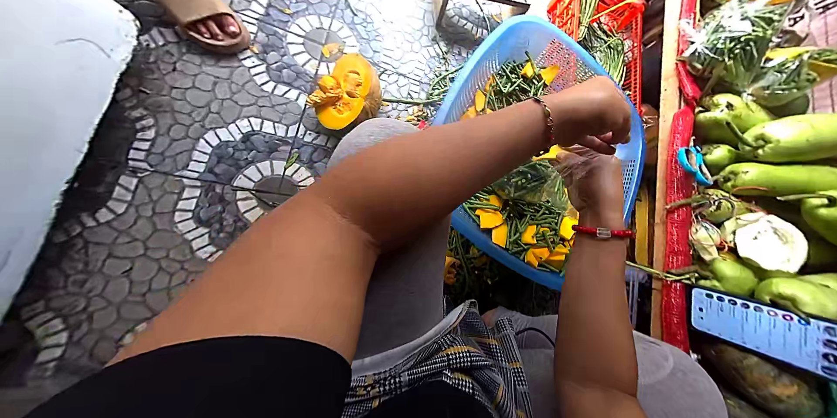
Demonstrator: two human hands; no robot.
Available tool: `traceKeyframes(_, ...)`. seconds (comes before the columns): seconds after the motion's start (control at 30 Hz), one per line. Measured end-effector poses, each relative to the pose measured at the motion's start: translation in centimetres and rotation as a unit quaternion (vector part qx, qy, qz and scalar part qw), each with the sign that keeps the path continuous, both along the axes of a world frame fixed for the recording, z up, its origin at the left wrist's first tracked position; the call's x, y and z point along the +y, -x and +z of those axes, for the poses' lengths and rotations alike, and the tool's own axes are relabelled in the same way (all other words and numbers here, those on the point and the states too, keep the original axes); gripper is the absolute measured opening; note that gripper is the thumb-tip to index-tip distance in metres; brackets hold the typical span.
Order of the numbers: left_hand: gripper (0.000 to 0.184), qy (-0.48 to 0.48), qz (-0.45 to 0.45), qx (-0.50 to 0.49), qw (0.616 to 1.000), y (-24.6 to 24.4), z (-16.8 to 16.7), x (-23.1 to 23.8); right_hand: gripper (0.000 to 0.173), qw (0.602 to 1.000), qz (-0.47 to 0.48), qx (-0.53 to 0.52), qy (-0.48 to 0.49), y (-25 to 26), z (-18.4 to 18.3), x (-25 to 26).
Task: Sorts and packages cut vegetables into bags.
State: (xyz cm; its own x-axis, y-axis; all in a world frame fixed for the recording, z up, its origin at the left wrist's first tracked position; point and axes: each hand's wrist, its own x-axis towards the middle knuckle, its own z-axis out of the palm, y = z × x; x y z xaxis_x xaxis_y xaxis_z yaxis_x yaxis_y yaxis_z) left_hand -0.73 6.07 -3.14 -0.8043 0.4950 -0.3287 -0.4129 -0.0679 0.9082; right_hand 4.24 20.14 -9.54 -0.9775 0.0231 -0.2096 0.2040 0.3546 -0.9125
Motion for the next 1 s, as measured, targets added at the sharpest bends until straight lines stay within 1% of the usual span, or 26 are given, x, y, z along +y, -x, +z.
traceKeyframes(0.03,0.069,0.008,-0.002,0.001,1.0,0.2,-0.2,-0.2,0.028,0.997,-0.026,-0.027,0.066,0.3,-0.4,-0.4)
traceKeyframes(0.07,0.07,0.014,-0.002,-0.001,1.0,0.4,-0.4,-0.4,0.028,0.992,-0.045,-0.048,0.112,0.4,-0.8,-0.7)
traceKeyframes(0.1,0.07,0.017,0.002,-0.003,1.0,0.6,-0.6,-0.6,0.028,0.987,-0.062,-0.063,0.135,0.4,-1.0,-1.1)
traceKeyframes(0.2,0.07,0.018,0.01,-0.015,1.0,1.0,-0.6,-1.2,0.024,0.987,-0.096,-0.059,0.116,0.3,-1.7,-2.2)
traceKeyframes(0.3,0.07,0.025,0.007,-0.008,1.0,0.9,-0.5,-1.4,0.021,0.993,-0.086,-0.005,0.082,0.3,-3.3,-2.6)
traceKeyframes(0.33,0.07,0.028,0.007,-0.005,1.0,0.9,-0.5,-1.4,0.022,0.995,-0.079,0.016,0.056,0.3,-4.0,-2.8)
traceKeyframes(0.4,0.069,0.034,0.001,0.002,0.999,0.9,-0.5,-1.5,0.027,0.995,-0.065,0.061,-0.043,0.0,-5.1,-3.2)
traceKeyframes(0.47,0.067,0.046,-0.008,0.008,0.999,0.9,-0.6,-1.5,0.029,0.982,-0.055,0.082,-0.162,-0.5,-5.7,-3.9)
traceKeyframes(0.5,0.065,0.056,-0.012,0.01,0.998,0.8,-0.6,-1.4,0.027,0.973,-0.056,0.087,-0.206,-0.6,-5.9,-4.1)
traceKeyframes(0.53,0.064,0.063,-0.018,0.008,0.998,0.7,-0.6,-1.3,0.026,0.967,-0.058,0.089,-0.234,-0.5,-6.1,-4.2)
traceKeyframes(0.57,0.063,0.063,-0.021,0.005,0.998,0.8,-0.6,-1.2,0.024,0.965,-0.059,0.084,-0.24,-0.3,-6.2,-4.1)
traceKeyframes(0.63,0.065,0.052,-0.02,0.002,0.998,1.0,-0.7,-1.2,0.023,0.976,-0.054,0.059,-0.201,0.1,-6.3,-3.5)
traceKeyframes(0.7,0.067,0.041,-0.019,0.005,0.999,1.1,-0.7,-1.5,0.024,0.993,-0.057,0.011,-0.107,0.4,-6.1,-2.8)
traceKeyframes(0.77,0.067,0.045,-0.022,0.01,0.999,1.2,-0.5,-1.6,0.027,0.997,-0.071,-0.022,-0.028,0.5,-5.9,-2.3)
traceKeyframes(0.83,0.065,0.058,-0.025,0.014,0.998,1.0,-0.4,-1.6,0.028,0.996,-0.081,-0.044,0.011,0.9,-5.8,-2.2)
traceKeyframes(0.9,0.065,0.067,-0.025,0.014,0.997,0.9,-0.4,-1.5,0.027,0.996,-0.072,-0.044,0.008,1.3,-6.0,-2.1)
traceKeyframes(1.0,0.065,0.078,-0.023,0.01,0.997,0.9,-0.6,-1.4,0.027,0.998,-0.017,-0.035,-0.047,1.0,-5.9,-2.6)
